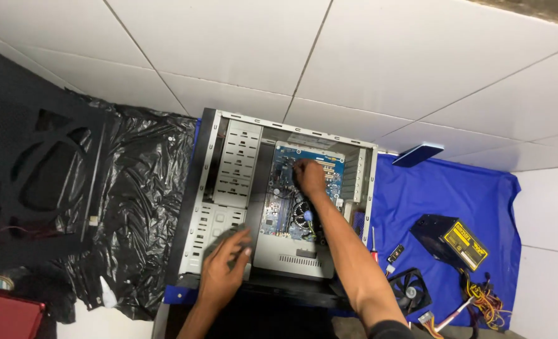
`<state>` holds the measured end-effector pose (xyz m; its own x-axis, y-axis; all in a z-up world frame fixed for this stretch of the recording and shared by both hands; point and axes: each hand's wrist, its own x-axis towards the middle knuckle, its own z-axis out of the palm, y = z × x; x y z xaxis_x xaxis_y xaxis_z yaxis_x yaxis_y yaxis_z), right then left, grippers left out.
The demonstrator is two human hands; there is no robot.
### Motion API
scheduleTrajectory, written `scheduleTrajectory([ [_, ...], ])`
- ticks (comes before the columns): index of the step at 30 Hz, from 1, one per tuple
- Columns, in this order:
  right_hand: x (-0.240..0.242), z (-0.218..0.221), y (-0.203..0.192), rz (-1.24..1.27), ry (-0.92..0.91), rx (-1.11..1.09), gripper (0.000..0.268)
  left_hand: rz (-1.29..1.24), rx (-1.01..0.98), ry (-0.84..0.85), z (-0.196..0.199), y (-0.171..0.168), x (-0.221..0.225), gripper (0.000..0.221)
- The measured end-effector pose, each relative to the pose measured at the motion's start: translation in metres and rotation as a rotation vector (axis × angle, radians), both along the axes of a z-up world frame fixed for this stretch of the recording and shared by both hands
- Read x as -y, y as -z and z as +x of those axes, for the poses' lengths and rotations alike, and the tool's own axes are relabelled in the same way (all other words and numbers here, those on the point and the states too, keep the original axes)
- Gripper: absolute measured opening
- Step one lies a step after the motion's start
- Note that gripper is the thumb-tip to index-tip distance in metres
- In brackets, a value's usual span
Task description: Assembling a desktop computer by installing the motherboard and power supply unit into the case
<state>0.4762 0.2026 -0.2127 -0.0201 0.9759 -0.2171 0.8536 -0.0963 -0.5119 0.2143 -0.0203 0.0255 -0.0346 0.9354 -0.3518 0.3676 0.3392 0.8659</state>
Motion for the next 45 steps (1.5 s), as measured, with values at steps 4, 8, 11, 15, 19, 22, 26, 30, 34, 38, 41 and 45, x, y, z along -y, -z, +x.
scheduleTrajectory([
  [4,0.001,0.015,-0.003,-0.015,0.034,-0.226,0.023,0.065,-0.014,0.043,0.023,0.031,-0.026,0.041],
  [8,0.031,-0.019,-0.104,-0.283,0.395,-0.95,0.022,0.346,-0.121,-0.018,0.057,0.057,-0.066,0.028],
  [11,0.056,-0.039,-0.171,-0.39,0.494,-1.249,0.036,0.43,-0.081,-0.116,0.087,0.068,-0.092,0.033],
  [15,0.076,-0.046,-0.171,-0.245,0.533,-1.293,0.023,0.086,-0.039,-0.002,0.101,0.044,-0.103,0.05],
  [19,0.072,-0.035,-0.168,0.004,0.574,-0.936,0.008,-0.046,0.0,0.17,0.106,0.082,-0.079,0.055],
  [22,0.048,-0.007,-0.131,0.047,0.476,-0.475,0.011,0.063,-0.067,0.169,0.1,0.097,-0.061,0.066],
  [26,0.023,-0.029,-0.125,0.21,0.194,-0.236,0.016,0.136,0.014,0.136,0.055,0.033,-0.042,0.063],
  [30,-0.004,-0.038,-0.095,0.109,0.044,-0.162,0.017,0.372,-0.165,0.043,0.028,0.037,-0.01,0.043],
  [34,-0.018,-0.039,-0.049,-0.036,0.145,-0.382,0.034,0.533,-0.309,-0.125,0.0,0.034,0.016,0.031],
  [38,-0.015,-0.035,-0.038,0.124,0.094,-0.428,0.019,0.56,-0.324,-0.13,-0.014,0.05,0.028,0.031],
  [41,-0.005,-0.044,-0.055,0.101,0.036,-0.474,0.016,0.519,-0.289,-0.197,-0.014,0.052,0.031,0.029],
  [45,-0.003,-0.046,-0.06,0.003,-0.039,-0.363,0.018,0.622,-0.383,-0.157,-0.012,0.059,0.03,0.027],
])
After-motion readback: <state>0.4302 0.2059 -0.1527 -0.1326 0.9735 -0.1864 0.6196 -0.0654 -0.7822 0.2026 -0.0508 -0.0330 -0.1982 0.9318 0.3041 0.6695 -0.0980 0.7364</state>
